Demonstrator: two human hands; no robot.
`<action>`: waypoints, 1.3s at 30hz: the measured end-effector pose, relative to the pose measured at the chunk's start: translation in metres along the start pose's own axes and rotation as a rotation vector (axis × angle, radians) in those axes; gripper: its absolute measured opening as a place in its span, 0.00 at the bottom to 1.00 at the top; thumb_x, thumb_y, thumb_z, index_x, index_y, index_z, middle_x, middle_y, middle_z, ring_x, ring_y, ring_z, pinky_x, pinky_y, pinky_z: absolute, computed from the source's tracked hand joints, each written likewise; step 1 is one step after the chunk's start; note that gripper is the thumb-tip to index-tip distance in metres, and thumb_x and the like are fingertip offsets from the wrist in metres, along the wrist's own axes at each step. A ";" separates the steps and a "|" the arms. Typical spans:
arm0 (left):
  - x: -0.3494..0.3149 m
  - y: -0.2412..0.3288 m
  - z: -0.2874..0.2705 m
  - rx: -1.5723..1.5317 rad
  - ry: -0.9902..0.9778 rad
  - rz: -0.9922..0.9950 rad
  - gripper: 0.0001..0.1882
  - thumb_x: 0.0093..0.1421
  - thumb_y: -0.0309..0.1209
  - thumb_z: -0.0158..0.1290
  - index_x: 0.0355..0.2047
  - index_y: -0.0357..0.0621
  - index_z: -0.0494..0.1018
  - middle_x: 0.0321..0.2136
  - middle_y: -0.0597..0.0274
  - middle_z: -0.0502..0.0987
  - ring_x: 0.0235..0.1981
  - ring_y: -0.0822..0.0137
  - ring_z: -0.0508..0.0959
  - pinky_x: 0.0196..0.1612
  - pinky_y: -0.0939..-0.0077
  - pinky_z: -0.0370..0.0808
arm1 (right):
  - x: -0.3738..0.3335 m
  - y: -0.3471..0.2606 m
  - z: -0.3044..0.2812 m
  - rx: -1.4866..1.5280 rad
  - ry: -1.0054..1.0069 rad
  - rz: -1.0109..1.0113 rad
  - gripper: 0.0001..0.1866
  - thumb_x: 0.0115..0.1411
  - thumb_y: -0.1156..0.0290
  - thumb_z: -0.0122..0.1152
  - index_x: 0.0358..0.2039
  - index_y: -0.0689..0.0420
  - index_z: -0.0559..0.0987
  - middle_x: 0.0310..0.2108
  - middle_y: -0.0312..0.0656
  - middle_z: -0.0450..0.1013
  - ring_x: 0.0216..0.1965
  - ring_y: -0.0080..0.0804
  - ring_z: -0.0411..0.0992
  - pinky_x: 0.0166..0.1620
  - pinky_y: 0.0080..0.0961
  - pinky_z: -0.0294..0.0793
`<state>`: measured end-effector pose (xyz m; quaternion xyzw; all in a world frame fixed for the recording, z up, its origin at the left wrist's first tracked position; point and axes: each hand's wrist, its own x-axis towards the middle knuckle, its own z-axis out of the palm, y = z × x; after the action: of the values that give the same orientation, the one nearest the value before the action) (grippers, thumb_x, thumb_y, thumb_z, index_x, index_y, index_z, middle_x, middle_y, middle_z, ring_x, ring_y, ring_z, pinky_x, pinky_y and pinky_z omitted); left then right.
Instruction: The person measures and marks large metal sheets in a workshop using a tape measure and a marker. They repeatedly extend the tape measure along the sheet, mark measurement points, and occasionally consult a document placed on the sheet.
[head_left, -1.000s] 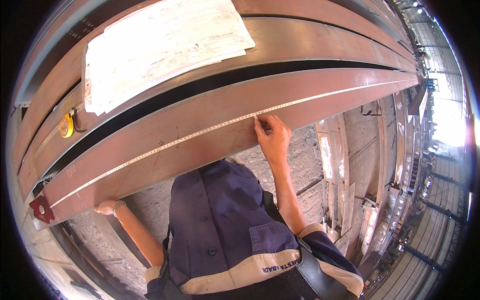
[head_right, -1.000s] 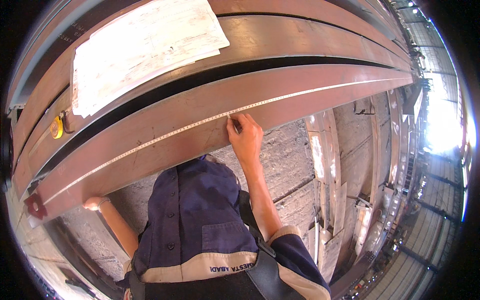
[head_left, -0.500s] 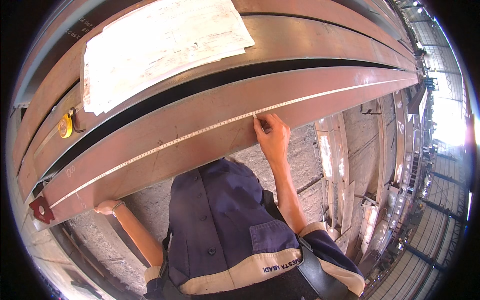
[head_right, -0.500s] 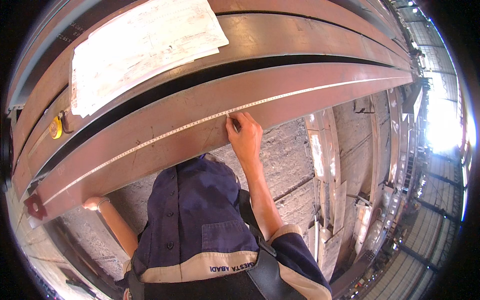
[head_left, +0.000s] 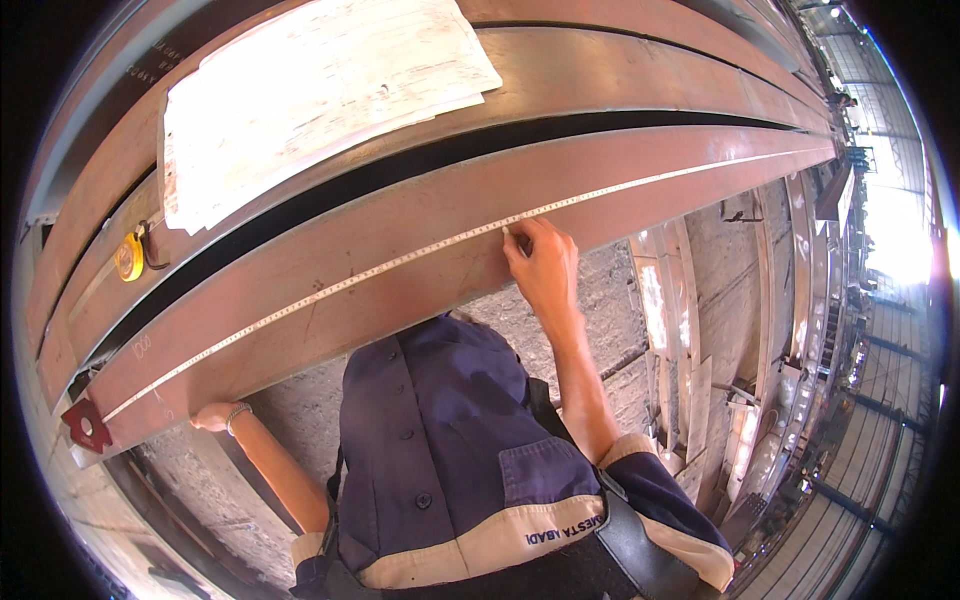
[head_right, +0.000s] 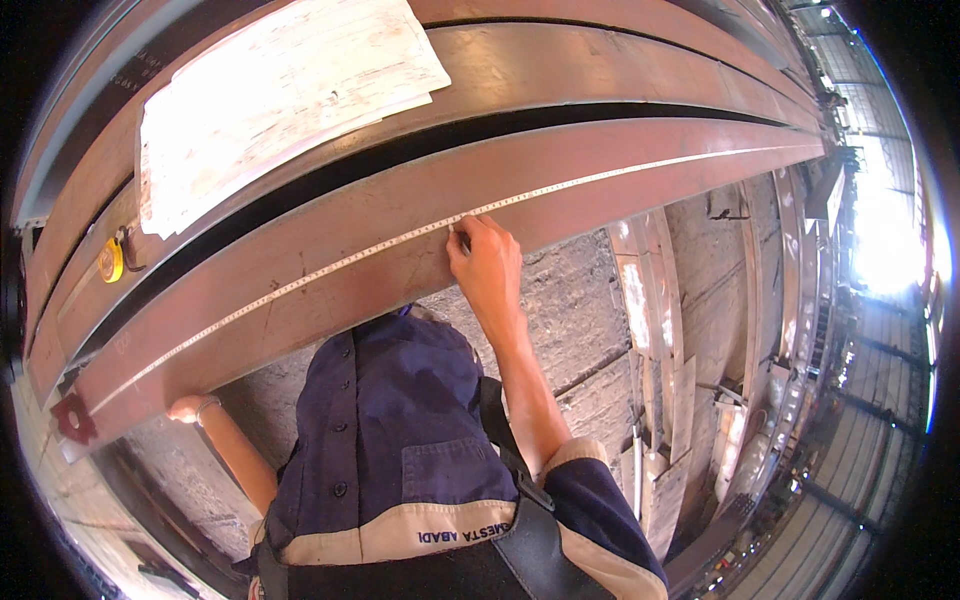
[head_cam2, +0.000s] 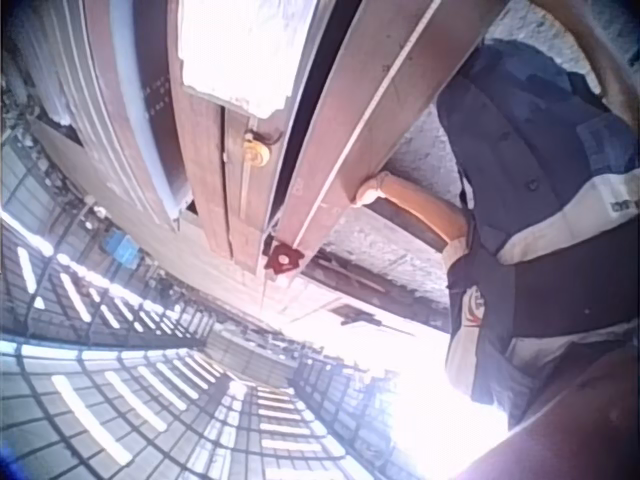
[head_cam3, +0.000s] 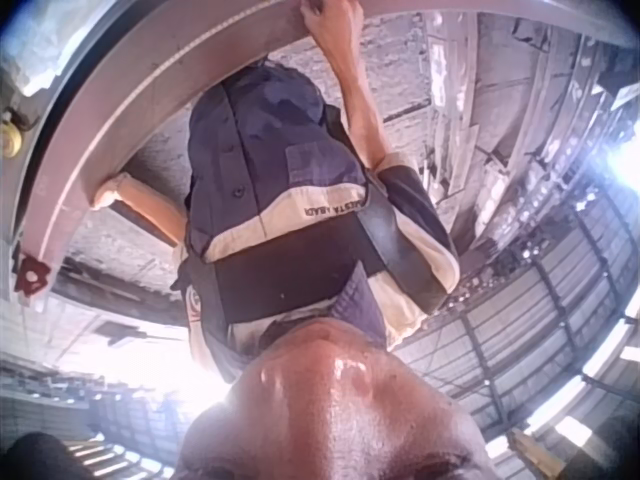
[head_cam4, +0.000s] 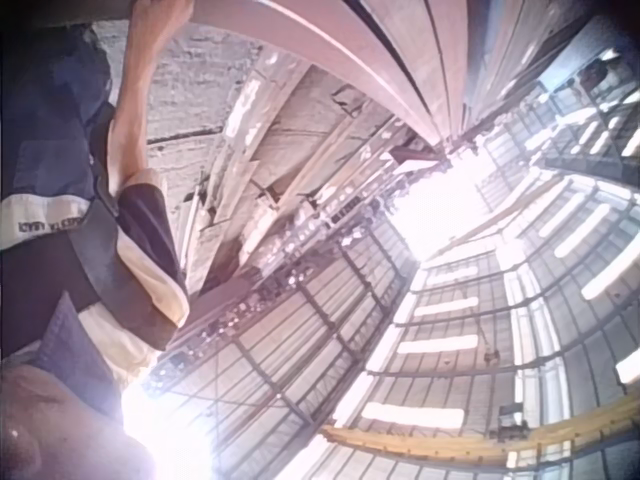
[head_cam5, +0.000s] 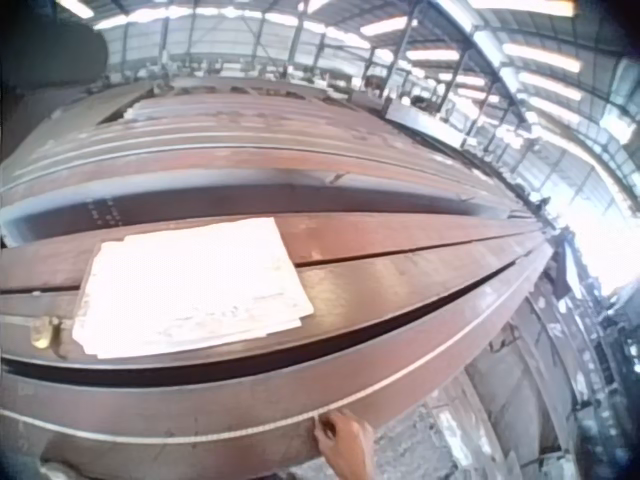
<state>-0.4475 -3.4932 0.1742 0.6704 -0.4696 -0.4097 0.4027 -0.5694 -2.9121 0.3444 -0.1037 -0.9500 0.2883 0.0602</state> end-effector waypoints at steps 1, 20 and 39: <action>0.000 0.000 0.000 0.000 -0.003 -0.002 0.33 0.73 0.45 0.34 0.58 0.24 0.69 0.59 0.32 0.71 0.59 0.45 0.75 0.56 0.45 0.77 | 0.001 -0.001 -0.010 -0.092 -0.100 -0.001 0.07 0.59 0.72 0.67 0.35 0.62 0.85 0.31 0.48 0.81 0.30 0.45 0.80 0.37 0.37 0.77; -0.003 0.003 0.001 0.012 -0.025 0.015 0.33 0.73 0.46 0.33 0.58 0.24 0.69 0.59 0.32 0.70 0.59 0.45 0.74 0.56 0.44 0.77 | -0.010 0.014 0.010 0.068 0.070 -0.015 0.07 0.59 0.73 0.68 0.37 0.61 0.85 0.32 0.46 0.80 0.32 0.41 0.81 0.38 0.33 0.78; -0.007 0.009 0.000 -0.010 -0.050 0.014 0.33 0.73 0.46 0.32 0.58 0.24 0.68 0.60 0.31 0.70 0.59 0.44 0.74 0.56 0.44 0.77 | 0.002 -0.001 -0.068 -0.419 -0.210 0.066 0.05 0.62 0.72 0.62 0.35 0.59 0.83 0.28 0.49 0.81 0.34 0.54 0.80 0.39 0.39 0.78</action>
<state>-0.4521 -3.4890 0.1833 0.6547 -0.4819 -0.4260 0.3970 -0.5592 -2.8763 0.4019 -0.1145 -0.9862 0.0959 -0.0713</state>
